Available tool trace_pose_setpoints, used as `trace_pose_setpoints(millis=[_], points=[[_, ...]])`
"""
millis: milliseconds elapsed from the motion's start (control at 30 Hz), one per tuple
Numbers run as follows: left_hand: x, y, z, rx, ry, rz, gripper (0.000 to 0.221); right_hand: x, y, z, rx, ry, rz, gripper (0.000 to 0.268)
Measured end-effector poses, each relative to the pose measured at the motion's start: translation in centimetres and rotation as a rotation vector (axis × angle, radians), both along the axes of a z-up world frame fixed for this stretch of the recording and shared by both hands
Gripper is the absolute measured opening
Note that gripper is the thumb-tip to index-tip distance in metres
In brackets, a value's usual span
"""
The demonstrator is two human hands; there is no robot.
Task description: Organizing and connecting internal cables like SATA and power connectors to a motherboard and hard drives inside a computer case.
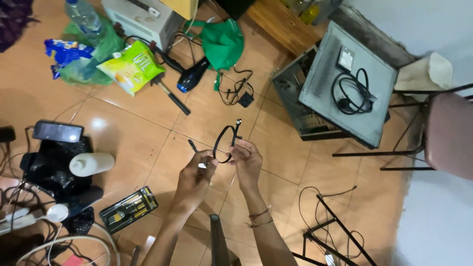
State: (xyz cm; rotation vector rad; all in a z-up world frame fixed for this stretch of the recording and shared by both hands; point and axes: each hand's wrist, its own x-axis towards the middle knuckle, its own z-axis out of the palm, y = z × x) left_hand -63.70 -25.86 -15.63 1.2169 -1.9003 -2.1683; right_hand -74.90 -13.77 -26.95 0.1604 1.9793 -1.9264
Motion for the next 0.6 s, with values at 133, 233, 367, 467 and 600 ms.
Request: trace_pose_setpoints(millis=[133, 233, 367, 467, 600], points=[[-2.0, 0.2, -4.3, -0.165, 0.022, 0.017, 0.025, -0.2, 0.1, 0.1, -0.045, -0.105, -0.068, 0.045], [-3.6, -0.5, -6.9, -0.212, -0.017, 0.063, 0.027, -0.8, 0.0, -0.5, -0.105, -0.183, -0.111, 0.046], [-4.4, -1.8, -7.2, -0.241, -0.065, 0.094, 0.042, -1.7, -0.1, -2.0, -0.246, -0.274, -0.125, 0.043], [-4.4, -2.3, -7.2, -0.205, -0.059, 0.078, 0.052, -2.1, -0.5, -2.3, -0.257, -0.274, -0.121, 0.043], [-4.3, -2.8, -6.0, -0.167, -0.034, 0.054, 0.060, -3.2, -1.6, -2.1, -0.255, -0.264, -0.143, 0.047]])
